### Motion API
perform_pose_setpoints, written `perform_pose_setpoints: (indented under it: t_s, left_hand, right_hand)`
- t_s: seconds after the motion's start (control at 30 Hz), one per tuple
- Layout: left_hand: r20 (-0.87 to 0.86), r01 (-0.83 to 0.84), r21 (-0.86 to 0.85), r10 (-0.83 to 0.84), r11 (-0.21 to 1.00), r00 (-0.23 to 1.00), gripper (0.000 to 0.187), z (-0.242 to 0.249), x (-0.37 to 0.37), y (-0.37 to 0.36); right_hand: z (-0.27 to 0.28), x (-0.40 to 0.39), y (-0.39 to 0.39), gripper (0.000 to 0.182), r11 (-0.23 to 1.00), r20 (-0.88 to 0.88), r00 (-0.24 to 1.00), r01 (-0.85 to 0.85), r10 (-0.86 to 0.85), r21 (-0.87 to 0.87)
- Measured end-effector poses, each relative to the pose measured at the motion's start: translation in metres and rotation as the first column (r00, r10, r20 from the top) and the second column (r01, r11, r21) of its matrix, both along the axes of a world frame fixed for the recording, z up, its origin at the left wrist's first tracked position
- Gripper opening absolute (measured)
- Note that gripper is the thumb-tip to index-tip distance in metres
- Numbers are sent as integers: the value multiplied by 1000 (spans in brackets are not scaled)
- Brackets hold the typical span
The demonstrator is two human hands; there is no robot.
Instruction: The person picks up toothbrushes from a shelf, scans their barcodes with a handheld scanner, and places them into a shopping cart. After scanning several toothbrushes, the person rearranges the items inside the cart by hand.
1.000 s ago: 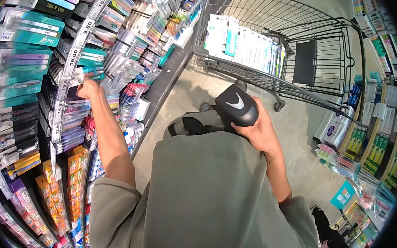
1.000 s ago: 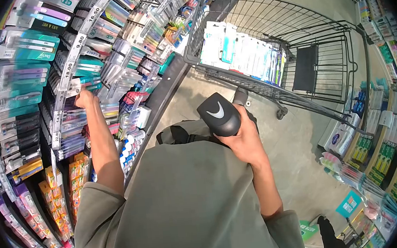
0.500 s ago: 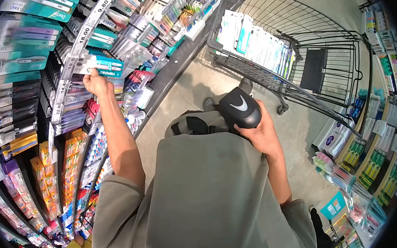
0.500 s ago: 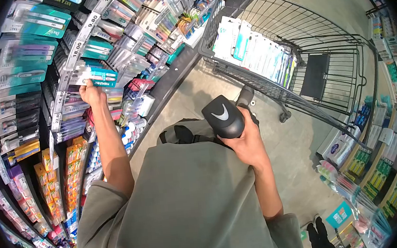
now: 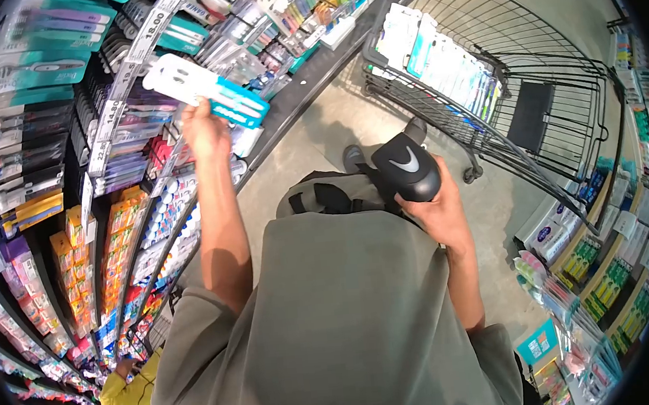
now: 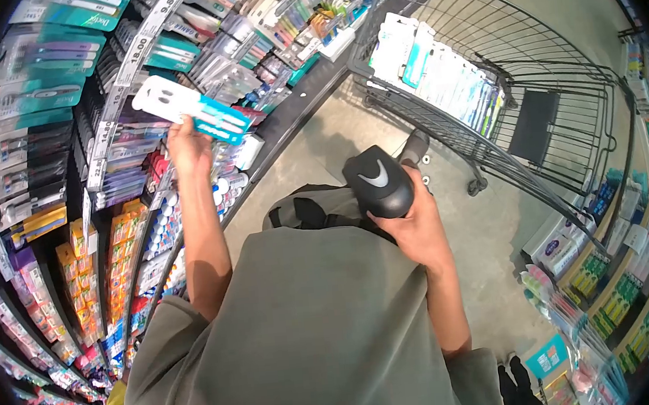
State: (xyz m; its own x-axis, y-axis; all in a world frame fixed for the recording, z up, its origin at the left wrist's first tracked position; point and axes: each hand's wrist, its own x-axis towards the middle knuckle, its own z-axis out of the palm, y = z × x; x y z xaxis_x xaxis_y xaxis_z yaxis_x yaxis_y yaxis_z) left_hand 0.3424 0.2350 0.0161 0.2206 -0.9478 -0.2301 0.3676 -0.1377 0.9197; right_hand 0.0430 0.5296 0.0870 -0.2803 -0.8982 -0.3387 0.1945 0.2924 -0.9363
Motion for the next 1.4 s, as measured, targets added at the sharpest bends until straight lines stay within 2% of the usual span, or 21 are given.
perform_pose_setpoints:
  t_s: [0.07,0.1,0.2,0.23,0.37,0.47,0.57,0.8,0.9,0.97,1.0,1.03,1.1,1.13,1.2,1.23,1.3,1.33,1.4]
  left_hand:
    - [78,102,49,-105,994,991,9,-11,-5,12]
    - [-22,116,54,-114,992,993,10,-18,-13,16]
    - [-89,168,99,-160,981,983,10,-12,-40,37]
    - [-121,216,61,-208,974,971,12,-13,-46,39]
    - [-89,276,128,-266,953,960,11,-7,-67,53]
    - [-152,296,122,-277,947,949,7,-2,-82,59]
    - [-147,404,118,-386,907,911,8,-2,-92,62]
    - [-207,398,181,-361,899,909,8,-2,-117,71]
    - [-285,496,126,-448,859,848,7,-10,-123,70]
    - [-471,471,233,-325,851,820,15,-1,-135,72]
    - [-478,476,234,-326,848,816,15,-3,-136,71]
    - [-651,571,217,-318,792,689,21,-6,-134,70]
    - [-906,727,123,-223,675,360,35,-13,-132,70]
    - [-909,731,123,-220,671,355,35,-13,-134,71]
    - [-946,791,-70,-293,608,142,36,-15,-141,74]
    - [-955,799,-93,-281,594,98,38,-13,-145,77]
    - [-949,808,-140,-310,572,54,39,-8,-153,81]
    - [-941,812,-187,-339,553,14,40,-5,-157,82]
    - [-939,810,-179,-344,558,30,40,3,-165,86]
  right_hand:
    - [0,1,0,68,1000,6,1000,7,-7,28]
    - [1,2,-1,68,999,11,1000,11,-11,39]
    - [-1,4,-1,67,999,22,1000,3,-4,43]
    - [-2,5,-1,67,999,23,1000,4,-5,45]
    - [-5,9,-2,68,999,3,1000,-9,9,36]
    - [-2,9,-4,67,998,14,1000,-6,5,57]
    - [-1,10,-5,67,996,16,1000,0,-2,90]
    - [-1,14,-2,79,994,48,995,86,-89,72]
    - [-1,14,0,79,996,53,995,82,-83,19]
    - [2,13,3,79,996,40,996,84,-85,29]
    - [3,13,4,80,996,37,996,78,-80,36]
    - [4,13,5,80,996,31,996,83,-84,40]
    - [8,13,7,80,997,-14,997,80,-80,21]
    - [13,12,7,80,996,-19,996,85,-85,26]
    - [25,10,5,81,999,-50,999,3,-1,32]
    - [25,10,5,81,999,-52,999,10,-8,34]
    - [25,10,5,81,998,-209,976,-56,61,31]
    - [24,9,6,81,998,-208,977,-47,52,32]
    - [24,7,9,77,997,-110,991,-69,71,26]
